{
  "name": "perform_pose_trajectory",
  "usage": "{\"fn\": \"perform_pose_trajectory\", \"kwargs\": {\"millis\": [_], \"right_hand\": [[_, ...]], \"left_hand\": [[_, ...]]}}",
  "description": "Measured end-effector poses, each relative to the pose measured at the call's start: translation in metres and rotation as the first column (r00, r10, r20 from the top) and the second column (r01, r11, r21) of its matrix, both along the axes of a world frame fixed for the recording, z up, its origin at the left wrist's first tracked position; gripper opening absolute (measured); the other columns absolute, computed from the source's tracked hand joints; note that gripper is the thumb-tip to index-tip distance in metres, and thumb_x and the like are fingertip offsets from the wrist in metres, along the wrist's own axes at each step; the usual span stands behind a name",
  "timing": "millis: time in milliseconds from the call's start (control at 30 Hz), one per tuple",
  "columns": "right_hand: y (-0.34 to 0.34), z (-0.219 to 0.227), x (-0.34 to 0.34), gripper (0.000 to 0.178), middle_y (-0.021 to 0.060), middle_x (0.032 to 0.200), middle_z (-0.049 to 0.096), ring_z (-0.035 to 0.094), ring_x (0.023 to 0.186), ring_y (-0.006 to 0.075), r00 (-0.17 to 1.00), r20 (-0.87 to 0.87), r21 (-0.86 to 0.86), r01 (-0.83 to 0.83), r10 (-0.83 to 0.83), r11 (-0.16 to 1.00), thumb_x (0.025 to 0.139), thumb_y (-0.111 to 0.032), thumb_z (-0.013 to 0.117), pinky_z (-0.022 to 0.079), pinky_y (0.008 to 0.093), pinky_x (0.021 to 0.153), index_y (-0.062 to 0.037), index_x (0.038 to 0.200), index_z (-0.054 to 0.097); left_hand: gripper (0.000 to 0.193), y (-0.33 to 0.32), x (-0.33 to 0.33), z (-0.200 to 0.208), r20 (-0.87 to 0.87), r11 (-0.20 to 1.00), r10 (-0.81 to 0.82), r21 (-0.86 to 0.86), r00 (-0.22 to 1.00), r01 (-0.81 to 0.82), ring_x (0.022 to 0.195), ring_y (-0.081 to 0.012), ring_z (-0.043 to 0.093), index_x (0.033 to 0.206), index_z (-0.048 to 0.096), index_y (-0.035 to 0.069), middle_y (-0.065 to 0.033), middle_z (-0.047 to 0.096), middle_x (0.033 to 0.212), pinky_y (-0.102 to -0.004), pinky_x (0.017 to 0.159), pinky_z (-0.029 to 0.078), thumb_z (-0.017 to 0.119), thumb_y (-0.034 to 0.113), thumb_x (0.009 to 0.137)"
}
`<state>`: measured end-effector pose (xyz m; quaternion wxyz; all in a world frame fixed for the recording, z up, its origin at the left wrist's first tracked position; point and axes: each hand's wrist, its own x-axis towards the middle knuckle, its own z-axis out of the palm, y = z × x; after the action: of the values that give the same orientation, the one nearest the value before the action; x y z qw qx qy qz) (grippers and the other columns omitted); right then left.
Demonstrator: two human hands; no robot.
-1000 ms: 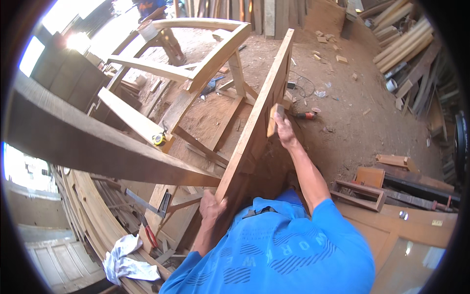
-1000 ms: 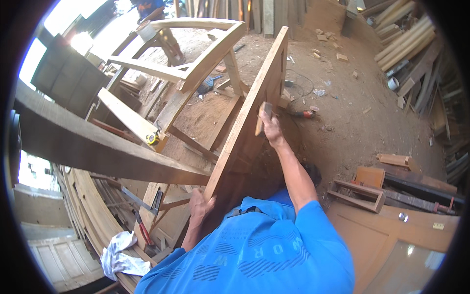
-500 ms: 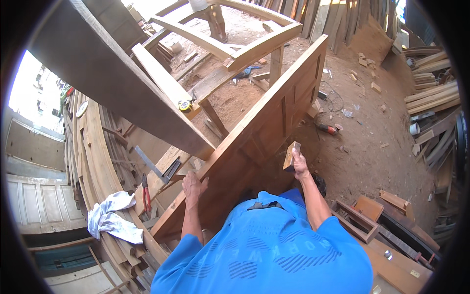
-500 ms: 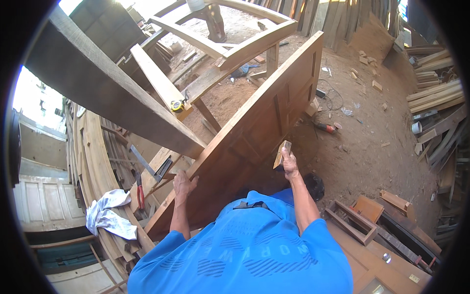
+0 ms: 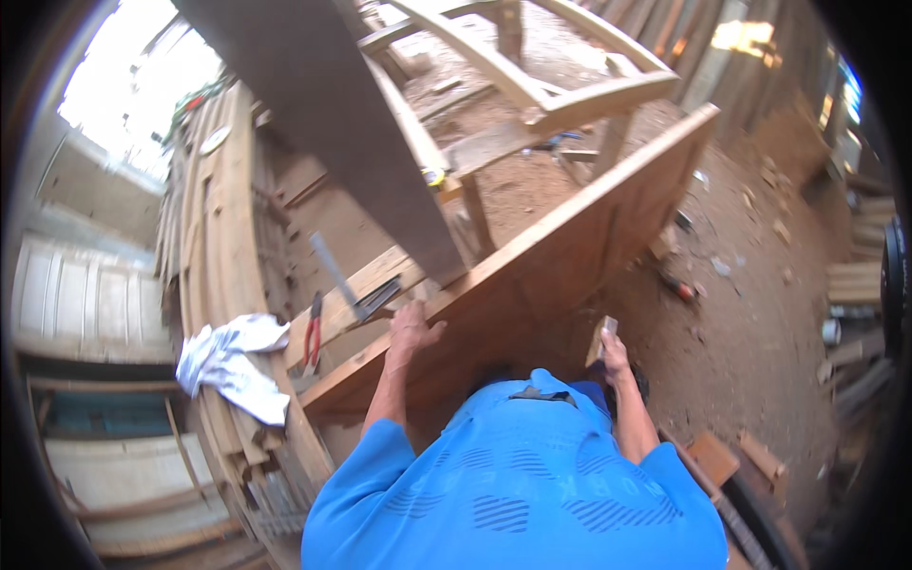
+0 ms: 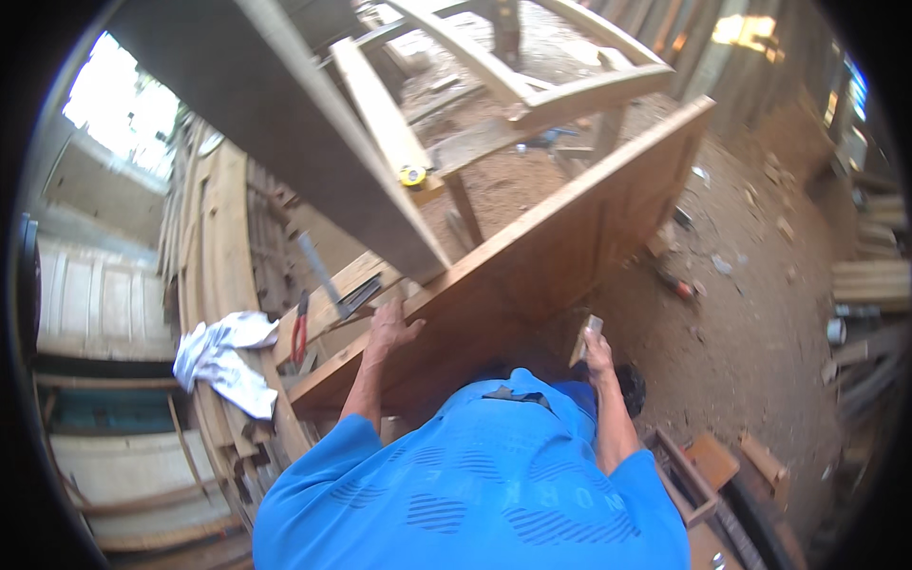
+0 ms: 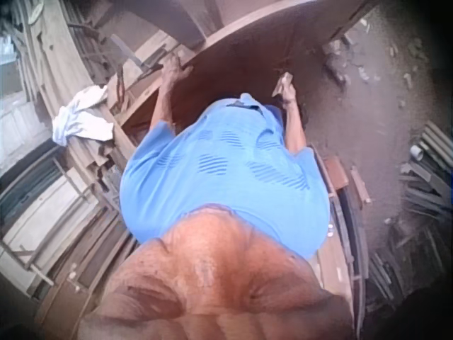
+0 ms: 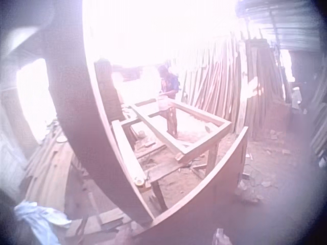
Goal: The person measures and marks a wooden door with a square and pencil, then uses a wooden sanding block to sand the edges and surfaces of the door and a smaller wooden piece.
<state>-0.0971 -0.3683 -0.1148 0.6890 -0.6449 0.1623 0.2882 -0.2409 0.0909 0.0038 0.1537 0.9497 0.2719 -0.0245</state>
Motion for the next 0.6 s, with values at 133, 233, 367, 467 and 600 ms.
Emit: {"fn": "perform_pose_trajectory", "kwargs": {"millis": [133,233,367,467,600], "right_hand": [[-0.011,-0.013,-0.009,0.044,0.0043,0.102,0.066,0.064,0.085,0.0159,0.990,-0.066,-0.088,-0.131,0.126,0.987,0.099,-0.043,0.060,0.052,0.0327,0.073,-0.0059,0.122,0.061],[-0.009,-0.011,-0.005,0.049,0.0047,0.098,0.064,0.060,0.088,0.0156,0.966,-0.078,-0.176,-0.258,0.248,0.950,0.099,-0.044,0.058,0.049,0.0328,0.077,-0.0020,0.126,0.060],[0.012,0.010,0.000,0.047,0.0048,0.102,0.066,0.061,0.090,0.0155,0.964,-0.046,-0.291,-0.263,0.261,0.920,0.101,-0.040,0.057,0.049,0.0321,0.080,-0.0004,0.127,0.060],[0.021,0.021,0.001,0.049,0.0054,0.105,0.066,0.061,0.093,0.0159,0.958,-0.023,-0.288,-0.281,0.286,0.915,0.101,-0.040,0.056,0.049,0.0328,0.083,0.0008,0.128,0.059],[0.017,-0.006,0.007,0.051,0.0060,0.107,0.067,0.061,0.094,0.0164,0.961,0.048,-0.225,-0.255,0.272,0.940,0.101,-0.041,0.057,0.049,0.0333,0.084,0.0008,0.129,0.059]], "left_hand": [[0.057,0.020,-0.014,0.018,0.423,0.995,0.086,-0.086,0.902,-0.054,0.101,-0.0377,0.062,0.121,0.059,0.004,-0.0187,0.064,0.106,-0.0481,0.090,0.049,0.079,0.035,0.078],[0.053,0.050,-0.039,0.036,0.433,0.962,0.247,-0.005,0.867,-0.272,0.105,-0.0354,0.059,0.125,0.058,0.005,-0.0180,0.063,0.112,-0.0489,0.096,0.045,0.077,0.023,0.079],[0.065,0.088,-0.037,0.054,0.353,0.962,-0.023,0.262,0.935,-0.075,0.117,-0.0372,0.056,0.136,0.052,0.002,-0.0212,0.060,0.126,-0.0473,0.103,0.042,0.076,0.022,0.078],[0.074,0.082,-0.030,0.036,0.155,0.954,-0.150,0.284,0.976,0.101,0.124,-0.0407,0.053,0.143,0.046,0.001,-0.0241,0.055,0.136,-0.0475,0.110,0.038,0.076,0.020,0.077],[0.054,0.082,-0.011,0.018,0.085,0.951,-0.124,0.294,0.989,0.094,0.113,-0.0411,0.056,0.128,0.056,0.002,-0.0223,0.057,0.122,-0.0478,0.097,0.047,0.073,0.011,0.077]]}}
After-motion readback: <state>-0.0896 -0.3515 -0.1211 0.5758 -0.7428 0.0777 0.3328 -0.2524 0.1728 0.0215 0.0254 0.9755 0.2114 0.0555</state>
